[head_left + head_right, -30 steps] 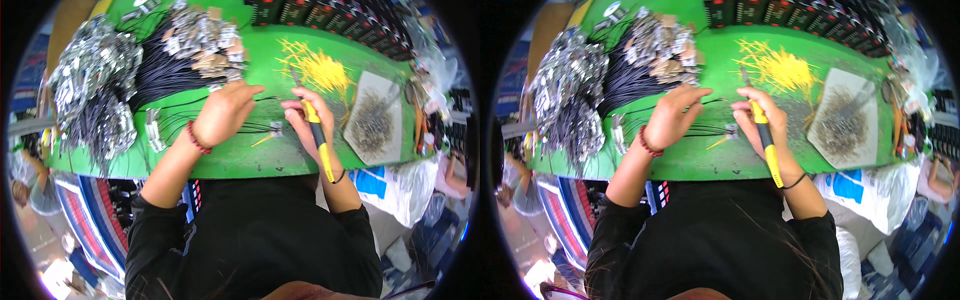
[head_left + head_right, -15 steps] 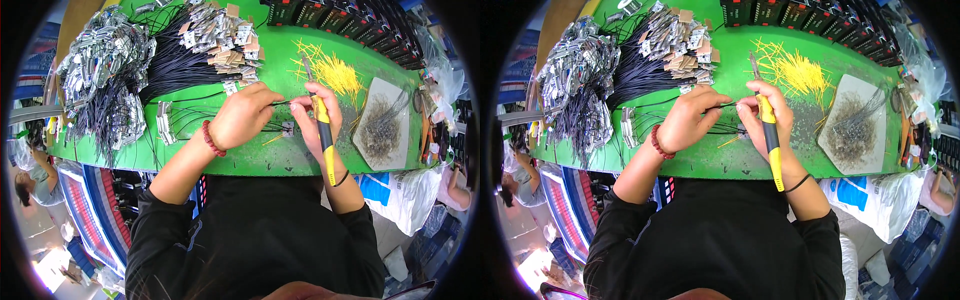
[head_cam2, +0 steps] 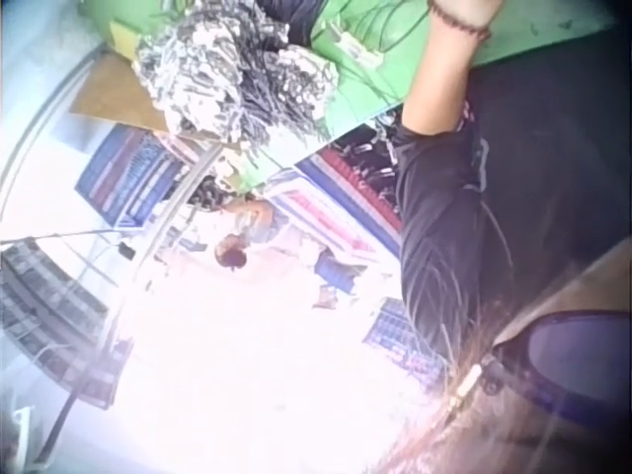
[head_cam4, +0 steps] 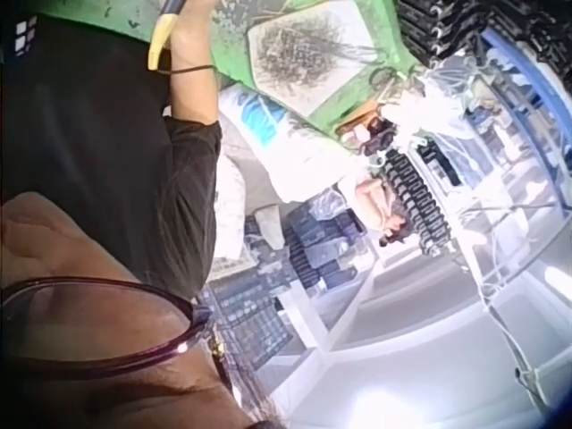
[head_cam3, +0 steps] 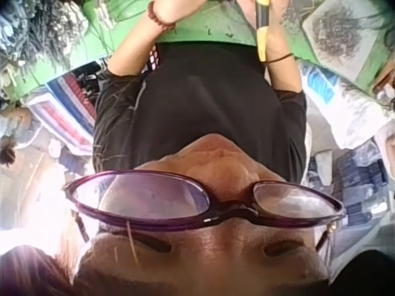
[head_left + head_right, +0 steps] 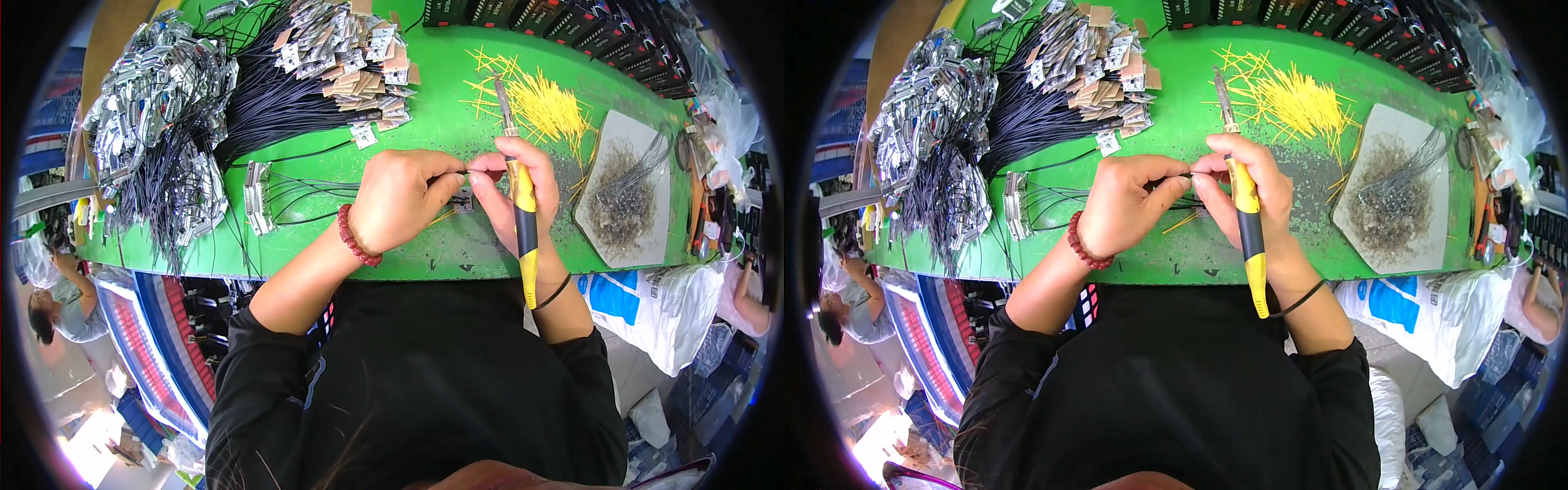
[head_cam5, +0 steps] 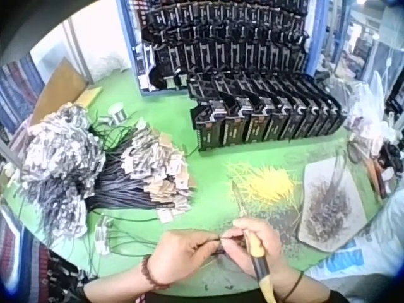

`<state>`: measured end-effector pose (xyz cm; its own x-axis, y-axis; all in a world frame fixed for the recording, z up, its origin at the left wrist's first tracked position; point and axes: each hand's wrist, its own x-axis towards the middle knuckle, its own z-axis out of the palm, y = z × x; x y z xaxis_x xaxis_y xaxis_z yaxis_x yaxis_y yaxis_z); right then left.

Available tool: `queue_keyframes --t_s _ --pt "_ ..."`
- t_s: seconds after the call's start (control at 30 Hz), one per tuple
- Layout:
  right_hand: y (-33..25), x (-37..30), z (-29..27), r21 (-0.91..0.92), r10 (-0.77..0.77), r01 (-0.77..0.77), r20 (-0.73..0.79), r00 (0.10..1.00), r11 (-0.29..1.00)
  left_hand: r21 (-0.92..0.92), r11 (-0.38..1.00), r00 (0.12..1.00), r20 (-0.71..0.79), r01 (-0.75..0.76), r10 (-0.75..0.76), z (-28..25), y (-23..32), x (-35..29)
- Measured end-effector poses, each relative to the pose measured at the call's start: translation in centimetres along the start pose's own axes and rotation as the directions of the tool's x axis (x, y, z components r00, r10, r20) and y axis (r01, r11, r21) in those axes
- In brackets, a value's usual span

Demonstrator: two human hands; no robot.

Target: The person solders wires to a small circuit board using a soldering iron and solder wire, then assembles the circuit board and plastic components into a plastic toy chassis.

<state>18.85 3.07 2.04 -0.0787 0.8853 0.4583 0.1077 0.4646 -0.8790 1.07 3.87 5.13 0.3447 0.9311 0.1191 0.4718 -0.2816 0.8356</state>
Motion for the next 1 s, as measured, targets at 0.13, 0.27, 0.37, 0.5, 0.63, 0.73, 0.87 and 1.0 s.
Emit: queue_keyframes --t_s 0.13,0.27,0.37,0.5,0.63,0.73,0.87,1.0 --pt "0.0 -0.3 0.3 0.044 0.038 -0.036 -0.042 0.998 0.998 -0.040 0.997 0.997 0.031 0.069 -0.068 0.1 0.1 -0.1" --pt "0.3 -0.4 0.3 0.167 0.051 -0.039 -0.067 0.996 0.985 -0.265 0.959 0.993 -0.038 0.101 -0.115 0.3 -0.1 0.1" --pt "0.6 -0.3 0.4 0.061 -0.019 0.022 -0.040 0.999 0.998 -0.282 0.948 0.989 0.027 0.145 -0.143 0.1 -0.4 0.4" --pt "0.0 -1.0 -0.2 0.106 0.160 -0.152 -0.067 0.985 0.983 -0.287 0.948 0.984 -0.073 0.138 -0.165 0.4 -0.2 0.3" --pt "-0.5 -2.1 -0.5 0.175 0.119 -0.104 -0.079 0.990 0.979 -0.202 0.974 0.984 -0.120 0.106 -0.131 0.7 0.2 -0.4" --pt "-0.2 -2.4 -0.6 0.131 0.031 -0.024 -0.050 0.998 0.991 -0.152 0.983 0.986 -0.111 0.106 -0.123 0.8 0.4 -0.6" --pt "0.3 -2.4 -0.8 0.123 0.004 0.003 -0.057 0.998 0.992 -0.112 0.994 0.992 -0.121 0.011 -0.024 0.9 0.4 -0.7" --pt "0.4 -2.5 -0.8 0.112 -0.038 0.046 -0.070 0.997 0.993 -0.085 0.996 0.996 -0.089 0.006 -0.013 0.9 0.3 -1.0"
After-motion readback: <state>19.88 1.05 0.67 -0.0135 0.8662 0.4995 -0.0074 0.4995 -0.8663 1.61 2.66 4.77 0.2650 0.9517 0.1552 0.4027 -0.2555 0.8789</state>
